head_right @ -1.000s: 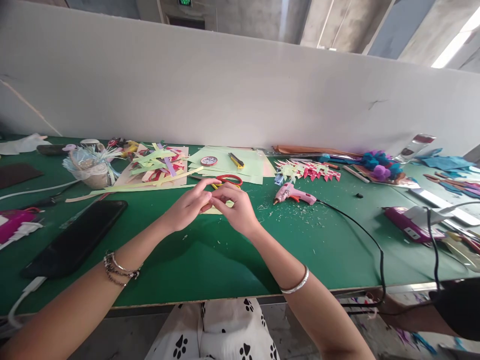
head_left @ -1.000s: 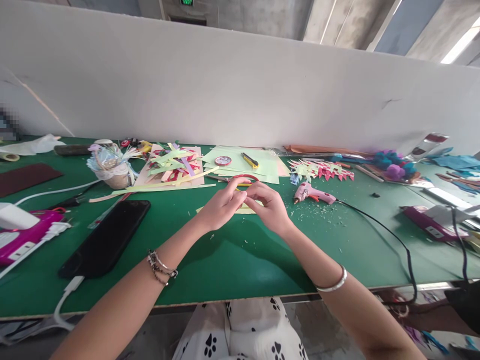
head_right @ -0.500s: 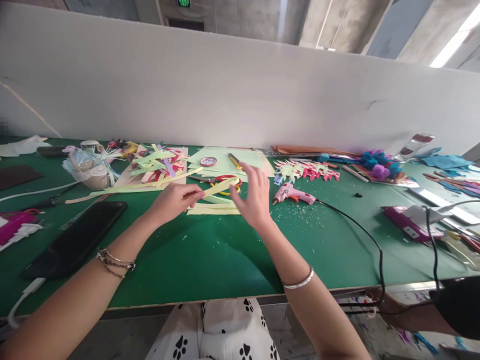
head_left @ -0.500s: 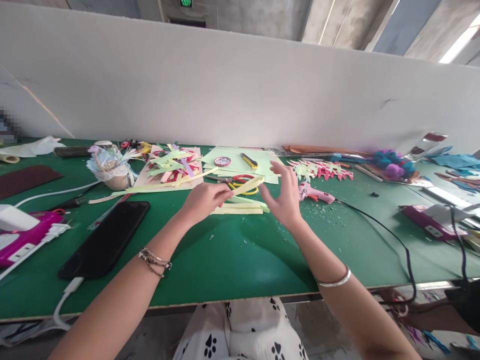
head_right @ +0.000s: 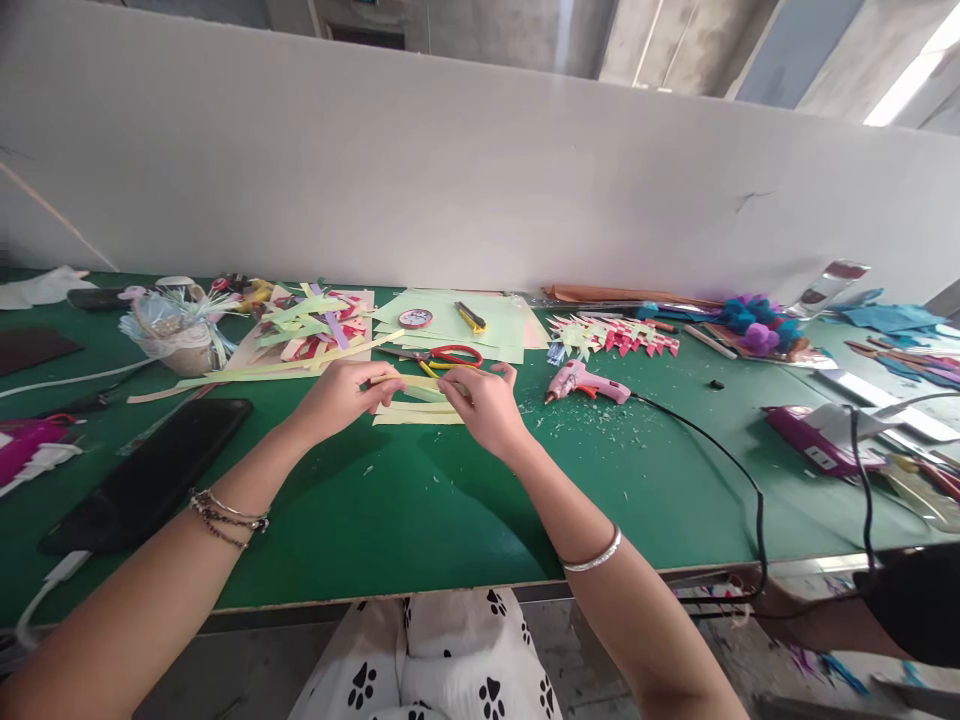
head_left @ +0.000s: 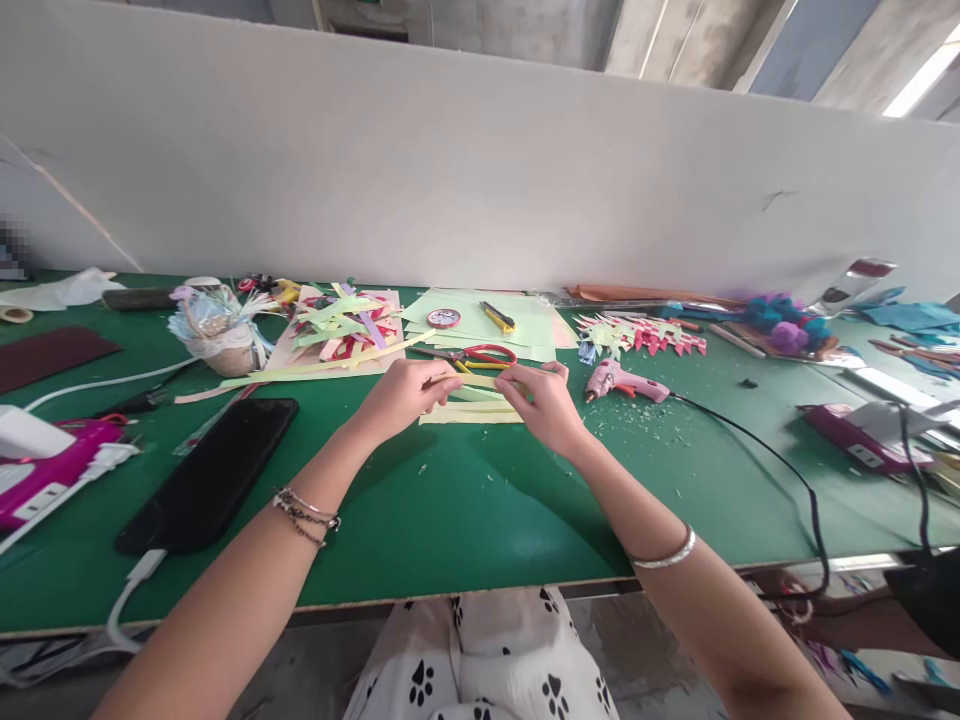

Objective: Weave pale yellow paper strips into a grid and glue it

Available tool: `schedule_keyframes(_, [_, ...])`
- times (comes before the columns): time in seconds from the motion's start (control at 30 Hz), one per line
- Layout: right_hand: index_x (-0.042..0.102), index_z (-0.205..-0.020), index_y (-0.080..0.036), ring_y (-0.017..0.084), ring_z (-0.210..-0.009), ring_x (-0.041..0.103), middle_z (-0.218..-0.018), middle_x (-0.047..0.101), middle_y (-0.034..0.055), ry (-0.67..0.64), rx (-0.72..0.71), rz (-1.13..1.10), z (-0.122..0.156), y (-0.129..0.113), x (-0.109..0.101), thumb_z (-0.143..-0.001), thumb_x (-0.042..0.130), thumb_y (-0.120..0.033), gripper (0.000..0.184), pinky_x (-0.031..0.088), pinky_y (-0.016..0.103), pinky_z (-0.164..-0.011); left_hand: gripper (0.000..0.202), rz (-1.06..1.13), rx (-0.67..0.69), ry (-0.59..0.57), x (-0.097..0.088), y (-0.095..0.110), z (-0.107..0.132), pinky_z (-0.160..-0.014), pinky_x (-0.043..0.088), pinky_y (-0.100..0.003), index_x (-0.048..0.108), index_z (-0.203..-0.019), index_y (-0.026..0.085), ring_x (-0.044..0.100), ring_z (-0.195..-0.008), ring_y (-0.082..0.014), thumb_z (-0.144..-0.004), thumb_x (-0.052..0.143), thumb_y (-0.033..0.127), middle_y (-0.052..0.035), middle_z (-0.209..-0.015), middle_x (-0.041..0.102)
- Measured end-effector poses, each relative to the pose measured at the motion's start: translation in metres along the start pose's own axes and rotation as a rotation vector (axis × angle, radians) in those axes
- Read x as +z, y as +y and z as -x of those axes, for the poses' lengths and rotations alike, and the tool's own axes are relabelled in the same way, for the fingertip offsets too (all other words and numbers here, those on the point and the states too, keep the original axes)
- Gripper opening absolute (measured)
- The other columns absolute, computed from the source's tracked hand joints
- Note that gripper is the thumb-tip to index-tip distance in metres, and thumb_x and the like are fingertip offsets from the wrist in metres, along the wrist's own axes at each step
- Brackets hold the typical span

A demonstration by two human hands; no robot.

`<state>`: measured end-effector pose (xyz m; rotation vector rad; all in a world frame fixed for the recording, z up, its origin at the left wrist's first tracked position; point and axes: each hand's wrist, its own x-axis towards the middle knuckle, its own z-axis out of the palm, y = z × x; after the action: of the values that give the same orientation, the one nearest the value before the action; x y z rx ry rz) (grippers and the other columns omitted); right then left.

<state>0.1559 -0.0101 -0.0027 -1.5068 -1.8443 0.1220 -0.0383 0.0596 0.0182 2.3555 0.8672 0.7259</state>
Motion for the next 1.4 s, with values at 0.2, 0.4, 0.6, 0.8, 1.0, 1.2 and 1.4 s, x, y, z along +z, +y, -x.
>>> schedule_keyframes(0.2, [0.059,-0.074,-0.018,0.008,-0.052,0.041,-0.058,0.054,-0.0055,0.026,0.056,-0.037,-0.001,0.002,-0.001,-0.086,0.046,-0.035,0.024,0.024,0.031,-0.082,0.032,0.137,0.006,0.151,0.001,-0.004,-0.004,-0.049,0.041,-0.019,0.064,-0.072,0.015,0.05,-0.045,-0.0084,-0.081,0.05,0.043,-0.0008,-0.064,0.064])
schedule_keyframes(0.4, [0.057,-0.066,-0.017,0.007,-0.049,0.038,-0.051,0.048,-0.007,0.105,0.07,-0.069,-0.002,0.003,0.001,-0.083,0.053,-0.037,0.025,0.025,0.031,-0.08,0.031,0.233,-0.049,0.144,0.007,-0.007,-0.004,-0.048,0.042,-0.019,0.064,-0.07,0.014,0.053,-0.049,-0.0101,-0.074,0.059,0.045,-0.002,-0.065,0.065])
schedule_keyframes(0.6, [0.055,-0.064,-0.018,0.007,-0.049,0.036,-0.05,0.049,-0.0069,0.126,0.06,-0.074,-0.001,0.003,0.004,-0.08,0.057,-0.039,0.027,0.026,0.032,-0.08,0.032,0.245,-0.043,0.141,0.011,-0.008,-0.004,-0.048,0.042,-0.02,0.064,-0.07,0.014,0.053,-0.05,-0.0104,-0.075,0.058,0.045,-0.002,-0.066,0.065])
schedule_keyframes(0.8, [0.049,-0.058,-0.017,0.007,-0.049,0.034,-0.049,0.046,-0.0069,0.149,0.066,-0.076,-0.001,0.004,0.005,-0.08,0.055,-0.044,0.035,0.027,0.032,-0.079,0.037,0.224,-0.047,0.104,0.009,-0.01,-0.005,-0.047,0.041,-0.019,0.064,-0.065,0.014,0.05,-0.046,-0.0087,-0.078,0.053,0.047,-0.0024,-0.061,0.064])
schedule_keyframes(1.0, [0.045,-0.056,-0.017,0.006,-0.049,0.031,-0.047,0.043,-0.0078,0.164,0.059,-0.079,-0.001,0.006,0.005,-0.08,0.055,-0.042,0.037,0.027,0.031,-0.079,0.031,0.329,-0.056,0.12,0.006,-0.013,-0.005,-0.051,0.045,-0.021,0.067,-0.083,0.015,0.053,-0.05,-0.0096,-0.076,0.058,0.044,-0.0038,-0.07,0.068])
schedule_keyframes(1.2, [0.046,-0.056,-0.017,0.007,-0.048,0.033,-0.045,0.041,-0.0083,0.162,0.071,-0.104,-0.001,0.007,0.004,-0.079,0.056,-0.042,0.036,0.028,0.032,-0.08,0.029,0.414,-0.062,0.158,0.004,-0.012,-0.006,-0.056,0.047,-0.023,0.067,-0.078,0.014,0.056,-0.053,-0.0103,-0.071,0.064,0.042,-0.004,-0.071,0.068])
schedule_keyframes(1.4, [0.049,-0.057,-0.017,0.006,-0.047,0.031,-0.044,0.041,-0.0085,0.149,0.07,-0.094,-0.001,0.007,0.004,-0.079,0.057,-0.043,0.034,0.029,0.032,-0.081,0.032,0.42,-0.095,0.175,0.005,-0.012,-0.006,-0.056,0.048,-0.023,0.067,-0.075,0.013,0.056,-0.051,-0.0105,-0.069,0.065,0.045,-0.0043,-0.068,0.068])
